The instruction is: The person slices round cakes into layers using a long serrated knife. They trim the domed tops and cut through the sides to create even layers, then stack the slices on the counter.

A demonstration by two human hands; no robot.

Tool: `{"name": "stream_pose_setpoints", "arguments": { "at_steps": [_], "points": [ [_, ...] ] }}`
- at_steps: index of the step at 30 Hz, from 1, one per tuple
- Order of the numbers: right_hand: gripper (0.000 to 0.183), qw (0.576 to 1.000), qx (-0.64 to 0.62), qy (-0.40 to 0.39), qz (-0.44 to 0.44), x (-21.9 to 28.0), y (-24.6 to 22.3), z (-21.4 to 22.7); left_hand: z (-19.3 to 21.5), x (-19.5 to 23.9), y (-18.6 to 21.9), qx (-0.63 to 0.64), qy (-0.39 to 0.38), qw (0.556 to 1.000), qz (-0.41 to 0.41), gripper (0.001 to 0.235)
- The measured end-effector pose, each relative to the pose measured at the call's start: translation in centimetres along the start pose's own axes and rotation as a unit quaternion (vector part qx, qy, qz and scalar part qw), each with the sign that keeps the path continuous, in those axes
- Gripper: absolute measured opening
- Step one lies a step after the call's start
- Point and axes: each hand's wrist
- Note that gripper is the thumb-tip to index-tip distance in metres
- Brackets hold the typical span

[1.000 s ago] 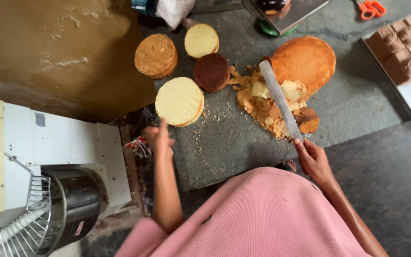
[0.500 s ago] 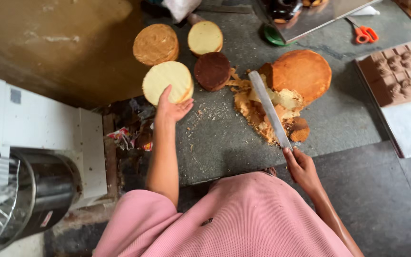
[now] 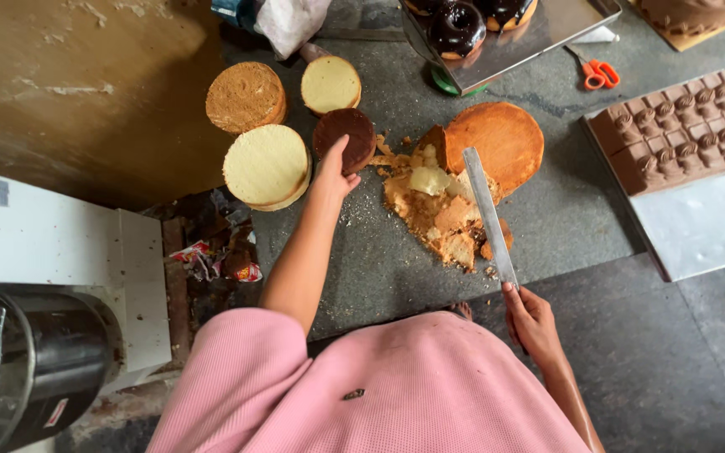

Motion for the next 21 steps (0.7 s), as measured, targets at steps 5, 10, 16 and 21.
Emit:
{"name": "stream_pose_setpoints", "arguments": {
  "at_steps": [5,10,16,21],
  "points": [
    [0.051,1.000,0.002,-0.003,0.022,-1.4,-2.0,2.5,-3.7,-2.6,-1.0,0.032,0.114,0.989,-0.089,0.097],
    [0.035,0.997,0.081,0.012,0.008,-1.0,-3.5,2.2,-4.1,-3.0,-1.4,0.091,0.086,0.974,-0.187,0.099],
    [0.046,0.983,0.172,-0.056,0.012,-1.8,-5.5,0.6,-2.1,5.5,0.7,0.067,-0.054,0.992,-0.090,0.082],
    [0.029,0.937,0.281,-0.187,0.092,-3.5,-5.3,-2.4,1.5,17.5,3.7,0.097,-0.143,0.972,-0.157,0.068]
  ]
}}
Point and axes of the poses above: each hand's wrist, its own x-axis away from the middle knuckle, its own z-axis out of the back of the hand, y = z × x, and after that the axes turned 14 degrees about -y, right-handed
